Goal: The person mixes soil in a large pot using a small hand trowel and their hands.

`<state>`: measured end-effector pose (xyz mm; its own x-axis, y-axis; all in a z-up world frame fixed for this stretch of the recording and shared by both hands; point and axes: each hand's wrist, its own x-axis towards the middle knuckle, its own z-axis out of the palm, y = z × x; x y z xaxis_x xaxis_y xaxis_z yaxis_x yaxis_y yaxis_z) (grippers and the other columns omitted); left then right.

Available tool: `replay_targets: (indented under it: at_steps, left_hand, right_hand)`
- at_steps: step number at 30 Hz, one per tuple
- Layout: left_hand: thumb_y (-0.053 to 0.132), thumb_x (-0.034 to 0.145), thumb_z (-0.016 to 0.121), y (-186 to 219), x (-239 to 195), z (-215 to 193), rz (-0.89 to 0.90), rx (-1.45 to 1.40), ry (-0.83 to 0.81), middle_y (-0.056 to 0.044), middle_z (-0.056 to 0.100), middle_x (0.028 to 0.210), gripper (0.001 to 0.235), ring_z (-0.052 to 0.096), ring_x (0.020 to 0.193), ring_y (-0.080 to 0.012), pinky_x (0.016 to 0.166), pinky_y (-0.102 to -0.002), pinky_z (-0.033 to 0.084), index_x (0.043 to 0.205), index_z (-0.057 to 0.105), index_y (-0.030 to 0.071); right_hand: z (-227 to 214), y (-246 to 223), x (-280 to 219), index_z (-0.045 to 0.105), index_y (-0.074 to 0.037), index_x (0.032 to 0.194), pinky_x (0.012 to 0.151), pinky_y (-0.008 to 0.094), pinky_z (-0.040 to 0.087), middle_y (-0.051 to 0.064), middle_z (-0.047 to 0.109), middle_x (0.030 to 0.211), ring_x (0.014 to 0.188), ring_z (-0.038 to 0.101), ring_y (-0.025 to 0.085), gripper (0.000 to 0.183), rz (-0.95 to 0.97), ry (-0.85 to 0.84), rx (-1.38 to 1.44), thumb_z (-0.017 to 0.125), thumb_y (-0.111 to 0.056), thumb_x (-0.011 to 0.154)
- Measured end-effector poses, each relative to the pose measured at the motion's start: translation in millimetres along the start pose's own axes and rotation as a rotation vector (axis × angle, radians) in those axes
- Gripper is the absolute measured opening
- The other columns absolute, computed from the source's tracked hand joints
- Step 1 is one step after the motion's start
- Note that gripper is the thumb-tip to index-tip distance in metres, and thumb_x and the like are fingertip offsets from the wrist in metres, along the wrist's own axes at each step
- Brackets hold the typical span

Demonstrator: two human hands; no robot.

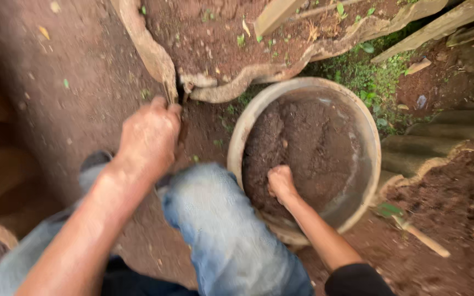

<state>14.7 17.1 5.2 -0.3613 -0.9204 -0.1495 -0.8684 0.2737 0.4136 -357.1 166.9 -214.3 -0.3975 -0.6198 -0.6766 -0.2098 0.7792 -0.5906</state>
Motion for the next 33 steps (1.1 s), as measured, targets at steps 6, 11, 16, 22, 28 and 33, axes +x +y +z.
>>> replay_targets:
  at_steps: [6,11,16,22,28,33]
  left_hand:
    - [0.010,0.060,0.080,-12.8,9.9,0.6,0.040,-0.014,0.101,-0.021,0.065,0.100,0.061,0.068,0.097,-0.0404,0.084,-0.049,0.058,0.119,0.068,0.001]
    - [0.010,0.080,0.074,-5.4,23.1,1.0,0.031,-0.012,0.023,-0.023,0.064,0.101,0.027,0.068,0.096,-0.0404,0.084,-0.049,0.058,0.104,0.068,0.001]
    - [0.012,0.085,0.072,3.7,20.8,-0.4,0.051,-0.024,0.049,-0.022,0.064,0.101,0.030,0.068,0.093,-0.0393,0.081,-0.048,0.058,0.112,0.067,-0.001]
    - [0.010,0.076,0.076,-2.5,15.7,-8.4,-0.009,0.028,-0.052,-0.021,0.063,0.104,0.044,0.068,0.097,-0.0344,0.085,-0.044,0.059,0.117,0.065,0.000]
    - [0.011,0.079,0.080,-6.6,8.0,-5.8,-0.041,0.020,-0.083,-0.018,0.064,0.104,0.041,0.068,0.098,-0.0339,0.088,-0.044,0.059,0.116,0.066,0.001]
    - [0.013,0.065,0.087,-9.9,1.8,-19.3,-0.021,-0.033,-0.026,-0.019,0.063,0.105,0.056,0.068,0.099,-0.0360,0.087,-0.044,0.059,0.115,0.065,0.000]
  right_hand:
    - [-40.9,-11.6,-37.6,0.055,-0.003,0.065,0.032,0.031,0.030,0.007,0.053,0.051,0.036,0.042,0.013,0.026,-0.001,-0.072,0.066,0.057,-0.005,0.091]
    - [-89.0,-47.7,-95.0,0.053,-0.003,0.065,0.031,0.029,0.022,0.005,0.052,0.051,0.034,0.035,0.009,0.031,0.019,-0.064,0.178,0.060,-0.009,0.095]
    - [-143.4,-70.4,-157.3,0.061,0.000,0.070,0.031,0.029,0.021,0.007,0.052,0.050,0.032,0.035,0.011,0.037,0.222,0.007,-0.077,0.069,-0.026,0.095]
    - [-181.3,-193.4,-159.6,0.074,0.001,0.088,0.036,0.031,0.034,0.012,0.065,0.062,0.040,0.042,0.016,0.036,0.447,0.000,-0.489,0.075,-0.035,0.091]
    - [-180.1,-422.5,-75.3,0.069,-0.007,0.088,0.044,0.025,0.037,0.002,0.064,0.074,0.053,0.047,0.006,0.027,-0.296,0.134,-0.182,0.063,-0.027,0.105]
    - [-163.8,-306.6,-98.6,0.073,0.002,0.089,0.047,0.030,0.050,0.009,0.070,0.067,0.049,0.055,0.014,0.039,0.026,0.114,-0.737,0.066,-0.034,0.098]
